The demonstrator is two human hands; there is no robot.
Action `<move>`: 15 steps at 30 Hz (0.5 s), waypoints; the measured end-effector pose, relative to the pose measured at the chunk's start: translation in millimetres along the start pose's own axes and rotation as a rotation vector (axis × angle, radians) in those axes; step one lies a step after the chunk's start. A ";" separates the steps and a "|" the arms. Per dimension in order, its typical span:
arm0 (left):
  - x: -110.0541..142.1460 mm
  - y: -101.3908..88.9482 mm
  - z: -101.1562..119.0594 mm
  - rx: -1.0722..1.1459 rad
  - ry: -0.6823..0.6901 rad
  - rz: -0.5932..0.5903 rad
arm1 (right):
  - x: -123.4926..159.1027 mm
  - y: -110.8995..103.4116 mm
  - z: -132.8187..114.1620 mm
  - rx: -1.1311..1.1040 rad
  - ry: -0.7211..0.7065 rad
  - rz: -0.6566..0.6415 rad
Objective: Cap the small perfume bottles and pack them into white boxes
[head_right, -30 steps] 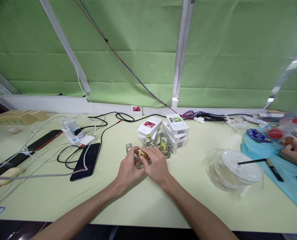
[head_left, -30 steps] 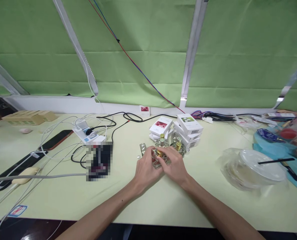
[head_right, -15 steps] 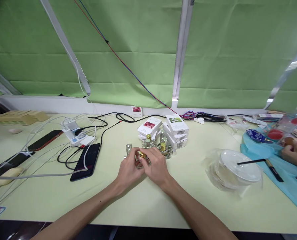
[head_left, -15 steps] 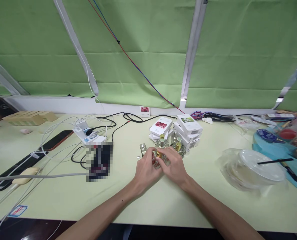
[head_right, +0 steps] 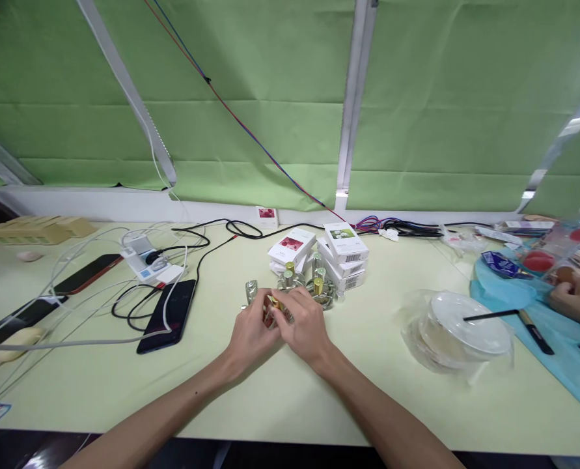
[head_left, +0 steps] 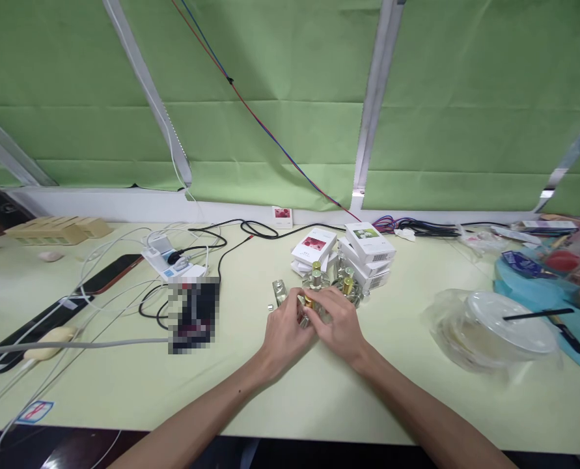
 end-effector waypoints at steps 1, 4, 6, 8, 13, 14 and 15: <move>0.0 0.4 -0.2 -0.003 -0.002 -0.002 | 0.2 0.1 0.1 -0.001 0.000 0.000; 0.1 2.2 -0.7 -0.009 -0.006 -0.004 | 0.9 0.7 0.7 -0.002 0.000 0.002; 0.3 3.3 -0.7 -0.006 -0.005 -0.004 | 1.3 1.0 1.1 -0.001 -0.003 0.004; 0.4 4.1 -0.5 0.000 -0.003 -0.007 | 1.4 1.2 1.4 -0.001 -0.003 0.006; 0.2 4.6 -1.1 0.006 0.009 -0.023 | 0.3 0.4 -0.3 -0.005 -0.021 0.007; 0.0 4.7 -1.3 0.003 0.014 -0.025 | -0.1 0.0 -1.0 -0.005 -0.025 0.008; -0.1 4.8 -1.6 0.001 0.020 -0.028 | -0.6 -0.2 -1.6 -0.004 -0.027 0.008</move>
Point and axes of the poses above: each hand's wrist, its own x-axis away from the middle knuckle, its own y-axis out of the palm, z = x × y, the point moved 4 cm from there along -x, towards the middle knuckle, and after that the axes turned 6 degrees about -y, right-handed, at the moved point
